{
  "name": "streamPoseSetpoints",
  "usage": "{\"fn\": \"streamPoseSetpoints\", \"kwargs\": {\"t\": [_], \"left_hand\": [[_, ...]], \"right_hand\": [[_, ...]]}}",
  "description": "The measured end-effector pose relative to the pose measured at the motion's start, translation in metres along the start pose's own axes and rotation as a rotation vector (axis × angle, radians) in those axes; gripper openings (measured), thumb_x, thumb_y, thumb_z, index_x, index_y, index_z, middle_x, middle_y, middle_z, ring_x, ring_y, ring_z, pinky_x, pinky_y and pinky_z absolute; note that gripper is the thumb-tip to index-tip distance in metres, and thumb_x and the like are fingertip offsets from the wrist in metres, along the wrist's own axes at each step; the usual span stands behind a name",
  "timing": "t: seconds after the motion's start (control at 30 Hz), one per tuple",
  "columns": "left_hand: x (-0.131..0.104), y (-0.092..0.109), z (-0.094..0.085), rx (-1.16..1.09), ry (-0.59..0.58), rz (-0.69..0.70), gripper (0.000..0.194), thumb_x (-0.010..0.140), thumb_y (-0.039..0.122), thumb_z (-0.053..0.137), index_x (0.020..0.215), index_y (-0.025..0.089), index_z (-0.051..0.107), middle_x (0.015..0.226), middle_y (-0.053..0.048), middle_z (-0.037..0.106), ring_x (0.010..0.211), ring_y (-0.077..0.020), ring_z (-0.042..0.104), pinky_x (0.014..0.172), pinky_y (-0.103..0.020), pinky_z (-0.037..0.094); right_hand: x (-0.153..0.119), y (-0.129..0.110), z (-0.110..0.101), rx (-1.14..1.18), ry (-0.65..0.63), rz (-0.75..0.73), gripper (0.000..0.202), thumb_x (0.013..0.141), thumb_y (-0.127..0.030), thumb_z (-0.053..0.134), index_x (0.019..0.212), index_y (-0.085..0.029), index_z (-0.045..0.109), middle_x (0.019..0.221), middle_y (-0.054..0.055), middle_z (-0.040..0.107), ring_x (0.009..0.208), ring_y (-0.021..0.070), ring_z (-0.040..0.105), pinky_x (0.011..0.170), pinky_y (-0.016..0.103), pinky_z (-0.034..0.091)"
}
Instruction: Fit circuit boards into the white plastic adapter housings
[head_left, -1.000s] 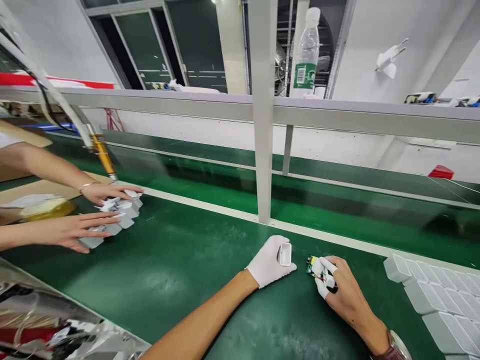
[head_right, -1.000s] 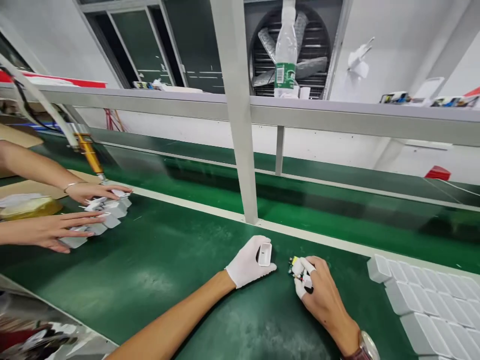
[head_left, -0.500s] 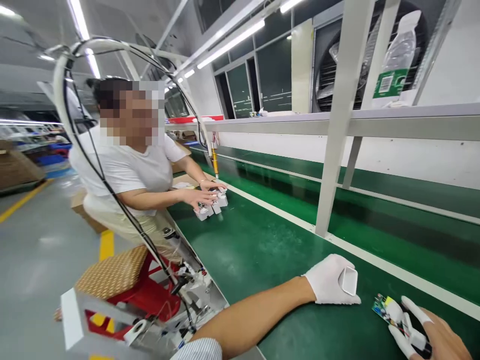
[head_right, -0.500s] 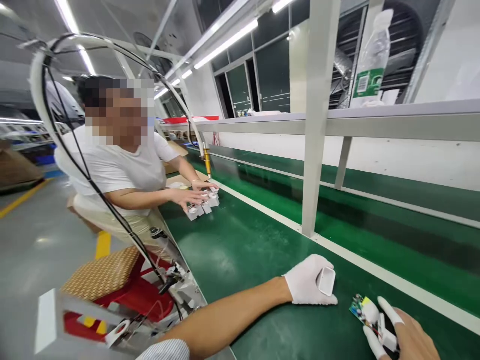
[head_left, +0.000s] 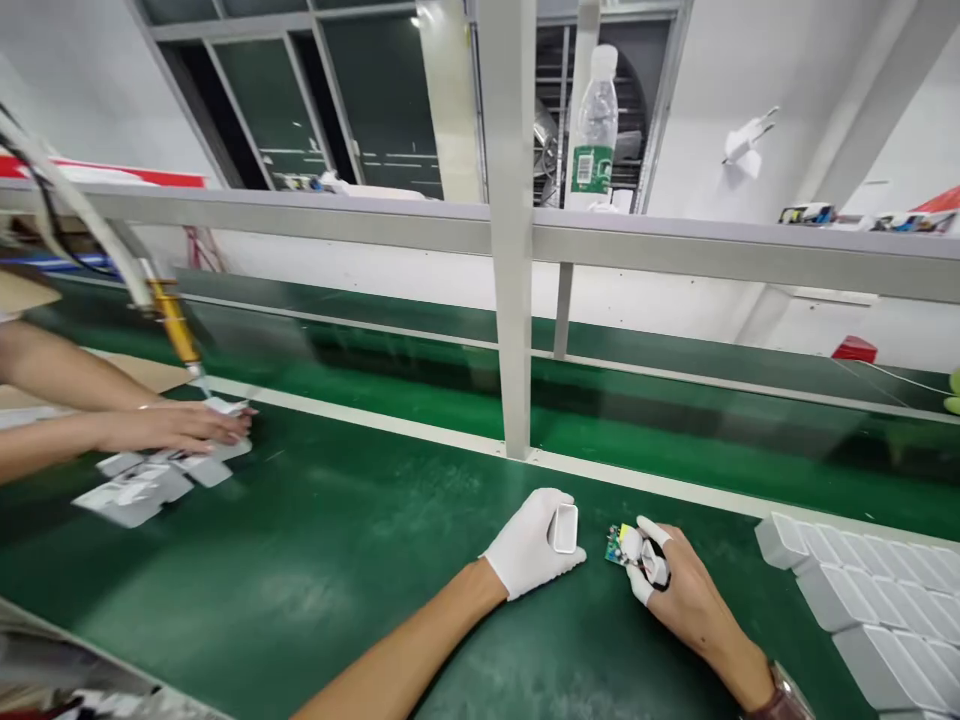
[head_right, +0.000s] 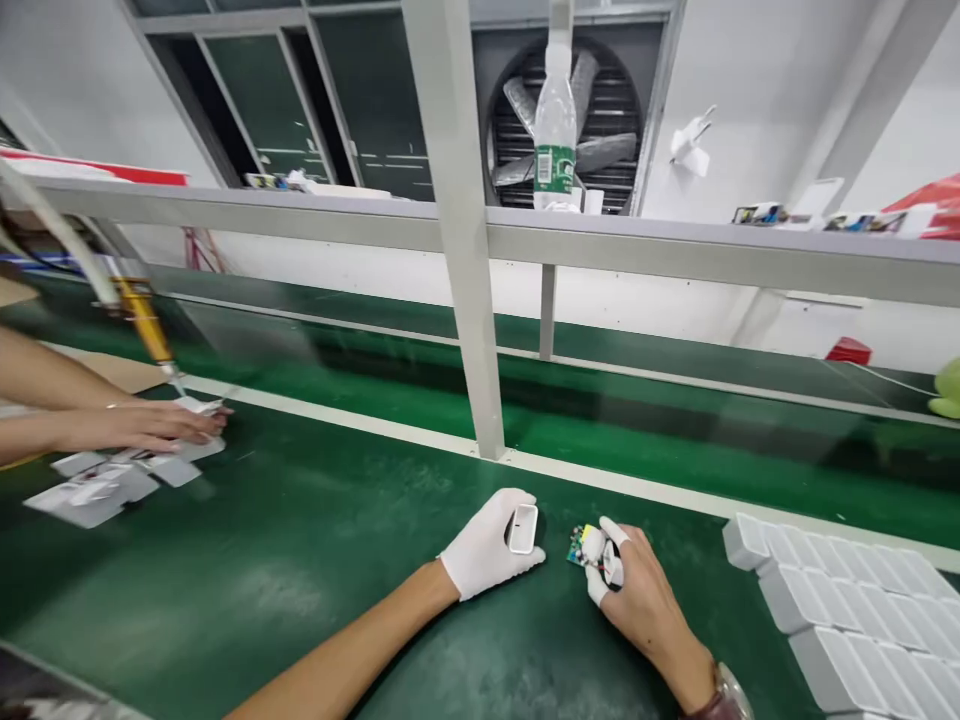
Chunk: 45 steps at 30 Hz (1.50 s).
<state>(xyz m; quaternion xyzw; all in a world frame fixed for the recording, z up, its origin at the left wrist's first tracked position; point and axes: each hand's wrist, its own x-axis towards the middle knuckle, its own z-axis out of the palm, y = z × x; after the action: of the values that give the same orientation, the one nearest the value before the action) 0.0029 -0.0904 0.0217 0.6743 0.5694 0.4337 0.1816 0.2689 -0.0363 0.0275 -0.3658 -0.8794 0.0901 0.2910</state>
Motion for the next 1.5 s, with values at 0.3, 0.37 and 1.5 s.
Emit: {"fn": "streamPoseSetpoints", "kwargs": {"t": [0.3, 0.37, 1.5], "left_hand": [[-0.003, 0.001, 0.003, 0.097, 0.048, 0.239, 0.081, 0.063, 0.019, 0.086, 0.133, 0.023, 0.045, 0.12, -0.01, 0.057, 0.112, -0.0263, 0.06, 0.097, -0.045, 0.055], [-0.003, 0.001, 0.005, 0.118, 0.064, 0.329, 0.082, 0.064, 0.022, 0.087, 0.134, 0.022, 0.044, 0.117, -0.011, 0.058, 0.108, -0.0262, 0.061, 0.092, -0.043, 0.056], [0.005, 0.032, 0.003, 0.192, -0.131, 0.421, 0.028, 0.083, 0.034, 0.07, 0.1, 0.019, 0.053, 0.08, -0.003, 0.059, 0.074, -0.0203, 0.055, 0.073, -0.037, 0.046]], "right_hand": [[-0.001, -0.033, -0.014, 0.249, 0.105, -0.115, 0.054, 0.092, -0.018, 0.057, 0.144, -0.022, 0.042, 0.13, 0.013, 0.054, 0.113, 0.0222, 0.061, 0.09, 0.034, 0.058], [-0.001, -0.042, -0.017, 0.241, 0.094, -0.195, 0.058, 0.092, -0.014, 0.056, 0.146, -0.021, 0.039, 0.13, 0.014, 0.054, 0.115, 0.0222, 0.061, 0.091, 0.034, 0.058], [-0.008, -0.053, -0.015, 0.036, 0.024, -0.308, 0.07, 0.091, -0.011, 0.056, 0.154, -0.014, 0.025, 0.133, 0.019, 0.056, 0.117, 0.0299, 0.057, 0.093, 0.048, 0.058]]}}
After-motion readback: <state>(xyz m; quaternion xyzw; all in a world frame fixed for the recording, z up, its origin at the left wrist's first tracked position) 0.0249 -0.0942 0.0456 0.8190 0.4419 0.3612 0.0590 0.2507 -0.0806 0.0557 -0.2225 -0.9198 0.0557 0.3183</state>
